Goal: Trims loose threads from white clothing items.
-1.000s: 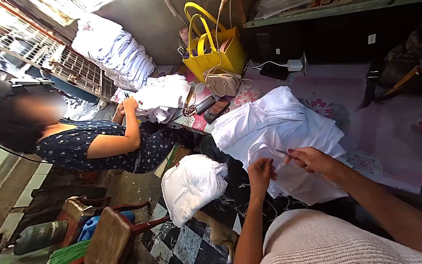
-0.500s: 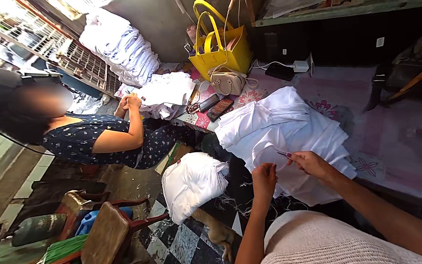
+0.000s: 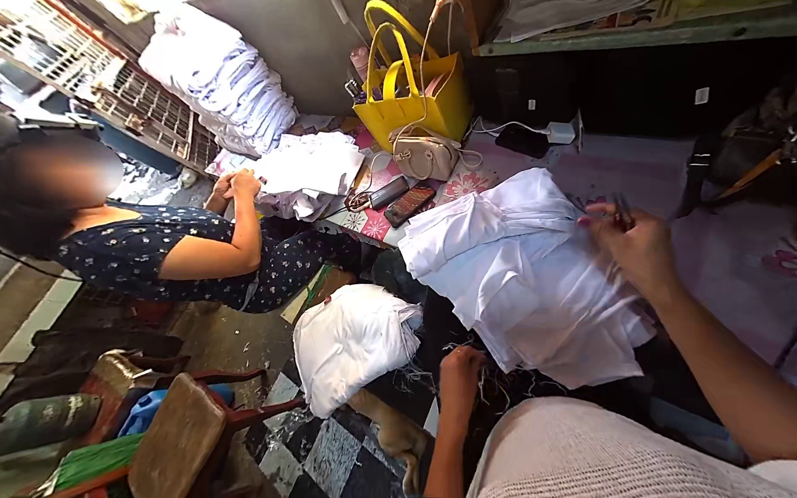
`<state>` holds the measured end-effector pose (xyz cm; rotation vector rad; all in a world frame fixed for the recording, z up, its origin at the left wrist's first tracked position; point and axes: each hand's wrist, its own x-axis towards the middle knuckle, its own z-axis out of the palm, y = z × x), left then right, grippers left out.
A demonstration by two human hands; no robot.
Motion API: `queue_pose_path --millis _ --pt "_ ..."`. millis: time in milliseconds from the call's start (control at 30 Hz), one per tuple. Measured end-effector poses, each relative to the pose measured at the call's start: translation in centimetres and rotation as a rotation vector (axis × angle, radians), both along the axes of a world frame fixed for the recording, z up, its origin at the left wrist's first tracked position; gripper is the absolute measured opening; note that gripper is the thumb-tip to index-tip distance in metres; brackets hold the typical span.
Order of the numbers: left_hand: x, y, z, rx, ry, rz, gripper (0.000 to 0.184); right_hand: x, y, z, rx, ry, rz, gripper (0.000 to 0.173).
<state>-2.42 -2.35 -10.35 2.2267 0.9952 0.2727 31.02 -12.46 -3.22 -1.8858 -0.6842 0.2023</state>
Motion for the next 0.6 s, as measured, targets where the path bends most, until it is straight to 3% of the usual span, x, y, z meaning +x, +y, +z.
queue_pose_path --millis 67,133,233,367,467,533,600 --pt "-2.3 1.4 1.8 -0.035 0.259 0.125 0.020 1.8 1.4 -0.5 -0.084 -0.012 -0.024 0.048" --pt "-3.1 2.3 3.5 0.009 0.376 0.221 0.028 2.8 3.0 -1.9 -0.125 -0.018 -0.002 0.053" --pt "-1.4 1.8 4.4 0.252 0.098 0.180 0.030 2.1 4.4 -3.6 -0.106 -0.101 -0.030 0.026" --pt "4.3 -1.1 2.7 0.428 -0.373 -0.044 0.016 -0.1 1.9 -1.8 -0.091 -0.192 -0.023 0.018" --pt "7.4 -1.7 -0.2 0.464 -0.343 -0.143 0.033 -0.2 -2.9 0.0 -0.278 -0.178 0.352 0.019" --pt "8.2 -1.2 -2.2 0.464 -0.245 -0.161 0.014 0.0 -5.3 1.2 -0.488 -0.161 0.633 0.019" --pt "7.9 -1.3 -1.8 0.283 -0.141 -0.276 0.009 -0.6 -6.2 2.1 -0.527 -0.168 0.687 0.018"
